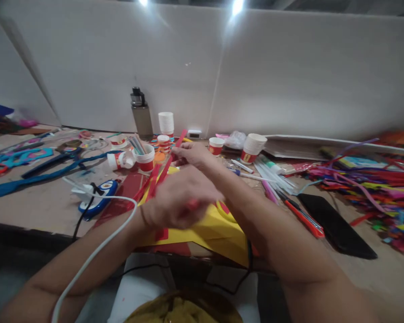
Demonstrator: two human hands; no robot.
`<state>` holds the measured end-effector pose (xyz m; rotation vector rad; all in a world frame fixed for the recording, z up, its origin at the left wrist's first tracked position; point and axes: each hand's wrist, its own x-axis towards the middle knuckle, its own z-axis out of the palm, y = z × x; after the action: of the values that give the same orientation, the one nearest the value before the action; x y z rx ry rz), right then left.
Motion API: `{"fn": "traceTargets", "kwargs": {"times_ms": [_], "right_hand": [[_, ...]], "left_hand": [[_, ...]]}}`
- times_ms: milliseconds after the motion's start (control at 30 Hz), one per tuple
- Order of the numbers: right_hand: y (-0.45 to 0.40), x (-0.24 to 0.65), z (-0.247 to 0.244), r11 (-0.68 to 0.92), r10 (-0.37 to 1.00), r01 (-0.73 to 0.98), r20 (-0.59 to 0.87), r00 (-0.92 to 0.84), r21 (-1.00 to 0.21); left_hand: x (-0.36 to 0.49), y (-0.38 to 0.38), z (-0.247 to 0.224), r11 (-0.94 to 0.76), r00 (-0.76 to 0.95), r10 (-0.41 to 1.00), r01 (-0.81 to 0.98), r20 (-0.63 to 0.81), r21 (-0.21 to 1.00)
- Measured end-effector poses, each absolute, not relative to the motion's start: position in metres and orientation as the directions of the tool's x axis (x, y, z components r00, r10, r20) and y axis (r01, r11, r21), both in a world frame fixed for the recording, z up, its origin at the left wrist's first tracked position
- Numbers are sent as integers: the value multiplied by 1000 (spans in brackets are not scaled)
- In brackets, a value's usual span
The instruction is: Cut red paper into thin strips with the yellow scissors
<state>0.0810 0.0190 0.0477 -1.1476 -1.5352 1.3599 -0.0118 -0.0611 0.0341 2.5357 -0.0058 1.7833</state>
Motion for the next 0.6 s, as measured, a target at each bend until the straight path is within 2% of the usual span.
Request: {"fn": "traceTargets", "kwargs": {"times_ms": [67,133,333,467,600], "right_hand": [[26,59,41,-32,927,122,-75,-367,-992],[33,39,30,-95,906,162,-153,-394,-982],[49,3,-3,-134,891,413,-292,-348,-901],[53,-3,-15,-96,900,553,-310,-307,-827],[57,-4,-18,-23,900,647,-298,-319,-762]], "left_hand": [[-3,-67,26,-946,523,-322,-142,789,-292],[3,-65,16,-908,600,-399,-153,693,-391],[9,-57,-3,-965,727,-243,-111,642,-238],[10,-59,-6,-983,768,-181,-123,615,-135],[9,-59,-7,-991,752,-131,-124,646,-56]]}}
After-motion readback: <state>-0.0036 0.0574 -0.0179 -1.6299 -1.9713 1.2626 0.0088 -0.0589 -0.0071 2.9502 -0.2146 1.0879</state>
